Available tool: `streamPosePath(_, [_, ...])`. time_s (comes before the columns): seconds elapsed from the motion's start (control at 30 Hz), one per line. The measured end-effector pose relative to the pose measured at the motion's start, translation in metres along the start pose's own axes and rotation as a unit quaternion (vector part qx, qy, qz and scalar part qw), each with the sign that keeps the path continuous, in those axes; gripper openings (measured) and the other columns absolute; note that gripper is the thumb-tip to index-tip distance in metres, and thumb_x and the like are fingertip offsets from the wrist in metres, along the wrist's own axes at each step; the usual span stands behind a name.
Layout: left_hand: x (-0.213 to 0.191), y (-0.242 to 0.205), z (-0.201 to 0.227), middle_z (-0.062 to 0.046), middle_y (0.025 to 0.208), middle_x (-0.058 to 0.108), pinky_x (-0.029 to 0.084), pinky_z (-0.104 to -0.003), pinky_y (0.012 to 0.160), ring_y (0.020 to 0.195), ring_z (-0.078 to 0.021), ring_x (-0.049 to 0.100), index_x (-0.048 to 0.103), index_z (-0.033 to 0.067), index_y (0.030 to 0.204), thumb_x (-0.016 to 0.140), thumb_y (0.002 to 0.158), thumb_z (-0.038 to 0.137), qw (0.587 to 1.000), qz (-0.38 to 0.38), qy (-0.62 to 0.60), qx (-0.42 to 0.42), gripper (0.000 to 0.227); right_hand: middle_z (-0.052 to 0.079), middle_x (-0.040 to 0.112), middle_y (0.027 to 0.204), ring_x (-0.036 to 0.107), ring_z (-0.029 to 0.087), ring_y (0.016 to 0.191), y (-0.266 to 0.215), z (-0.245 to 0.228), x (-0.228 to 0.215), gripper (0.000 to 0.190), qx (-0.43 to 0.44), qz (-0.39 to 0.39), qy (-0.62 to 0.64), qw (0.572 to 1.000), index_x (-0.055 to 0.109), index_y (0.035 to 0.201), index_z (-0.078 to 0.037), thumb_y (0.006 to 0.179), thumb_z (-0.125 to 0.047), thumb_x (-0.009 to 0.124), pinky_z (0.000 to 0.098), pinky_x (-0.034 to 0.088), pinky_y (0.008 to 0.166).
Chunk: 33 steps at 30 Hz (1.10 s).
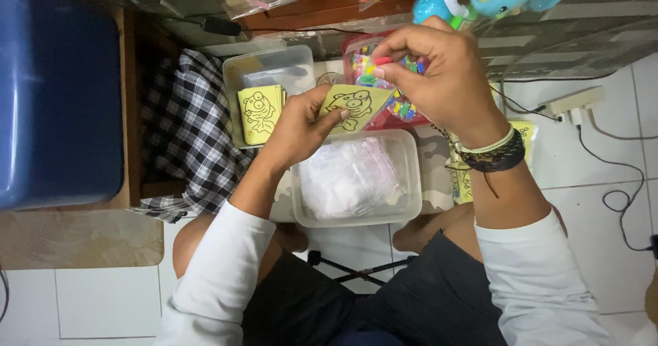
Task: The person packs small plastic bags with a yellow cartoon drawing card and small colorful plastic pieces using their hands.
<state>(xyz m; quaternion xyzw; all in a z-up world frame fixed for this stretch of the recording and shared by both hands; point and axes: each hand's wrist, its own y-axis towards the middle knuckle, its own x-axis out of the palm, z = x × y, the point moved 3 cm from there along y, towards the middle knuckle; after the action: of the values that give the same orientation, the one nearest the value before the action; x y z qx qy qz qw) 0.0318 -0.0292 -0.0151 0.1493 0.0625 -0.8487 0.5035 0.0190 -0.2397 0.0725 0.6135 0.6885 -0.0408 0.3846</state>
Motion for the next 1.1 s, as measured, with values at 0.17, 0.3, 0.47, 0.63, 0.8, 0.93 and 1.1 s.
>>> streamPosePath(0.17, [-0.003, 0.000, -0.001, -0.003, 0.088, 0.072, 0.051, -0.023, 0.066, 0.072, -0.0090, 0.060, 0.069, -0.0005, 0.110, 0.067, 0.094, -0.001, 1.000, 0.010, -0.011, -0.005, 0.017, 0.005, 0.064, 0.095, 0.046, 0.010, 0.073, 0.000, 0.001, -0.005, 0.019, 0.043, 0.012, 0.058, 0.997, 0.072, 0.109, 0.004, 0.093, 0.013, 0.079, 0.0222, 0.042, 0.076])
streamPosePath(0.3, [-0.004, -0.001, 0.001, -0.002, 0.084, 0.070, 0.048, -0.023, 0.062, 0.069, -0.0088, 0.058, 0.069, -0.0003, 0.106, 0.068, 0.093, -0.002, 1.000, 0.013, -0.010, 0.005, 0.013, 0.005, 0.057, 0.095, 0.042, 0.008, 0.073, -0.001, 0.004, -0.005, 0.020, 0.053, 0.008, 0.069, 0.996, 0.071, 0.111, 0.005, 0.095, 0.013, 0.082, 0.0203, 0.040, 0.067])
streamPosePath(0.47, [-0.004, 0.000, 0.001, -0.002, 0.089, 0.068, 0.050, -0.023, 0.066, 0.073, -0.0090, 0.059, 0.068, -0.0013, 0.108, 0.068, 0.094, -0.002, 0.999, 0.000, -0.042, 0.004, 0.014, 0.009, 0.062, 0.099, 0.053, 0.013, 0.081, 0.001, -0.004, 0.002, 0.022, 0.017, -0.007, 0.026, 1.000, 0.073, 0.109, 0.005, 0.089, 0.013, 0.080, 0.0244, 0.046, 0.075])
streamPosePath(0.63, [-0.004, 0.000, 0.000, 0.001, 0.091, 0.062, 0.046, -0.020, 0.065, 0.073, -0.0064, 0.054, 0.068, -0.0014, 0.107, 0.067, 0.096, -0.003, 0.995, -0.007, -0.104, 0.005, 0.011, 0.013, 0.061, 0.103, 0.068, 0.017, 0.087, 0.003, -0.012, 0.001, 0.023, 0.002, -0.018, 0.046, 0.999, 0.070, 0.113, 0.011, 0.092, 0.016, 0.077, 0.0245, 0.055, 0.076])
streamPosePath(0.8, [-0.005, 0.002, -0.002, -0.007, 0.103, 0.076, 0.057, -0.021, 0.071, 0.083, -0.0093, 0.069, 0.068, -0.0014, 0.121, 0.066, 0.097, -0.002, 0.991, 0.006, -0.134, -0.001, 0.024, 0.013, 0.072, 0.104, 0.055, 0.011, 0.080, 0.000, -0.004, 0.001, 0.020, -0.004, 0.058, 0.082, 0.995, 0.069, 0.122, 0.009, 0.103, 0.015, 0.075, 0.0211, 0.046, 0.073])
streamPosePath(0.93, [-0.022, 0.007, -0.012, -0.011, 0.110, 0.071, 0.067, -0.029, 0.086, 0.095, -0.0191, 0.074, 0.065, -0.0006, 0.126, 0.064, 0.097, -0.004, 0.990, 0.059, -0.122, 0.040, 0.028, 0.022, 0.066, 0.117, 0.067, 0.026, 0.108, 0.000, 0.024, 0.002, 0.020, -0.049, 0.141, 0.160, 0.976, 0.054, 0.126, 0.008, 0.111, 0.019, 0.060, 0.0325, 0.056, 0.100])
streamPosePath(1.1, [-0.045, 0.001, -0.004, -0.003, 0.091, 0.070, 0.047, -0.019, 0.061, 0.071, -0.0049, 0.056, 0.069, -0.0034, 0.117, 0.066, 0.099, -0.002, 0.976, 0.178, -0.121, 0.047, 0.018, 0.014, 0.072, 0.098, 0.061, 0.015, 0.074, -0.005, 0.095, 0.056, 0.020, 0.055, 0.033, 0.071, 0.995, 0.070, 0.113, 0.004, 0.094, 0.012, 0.072, 0.0250, 0.051, 0.065])
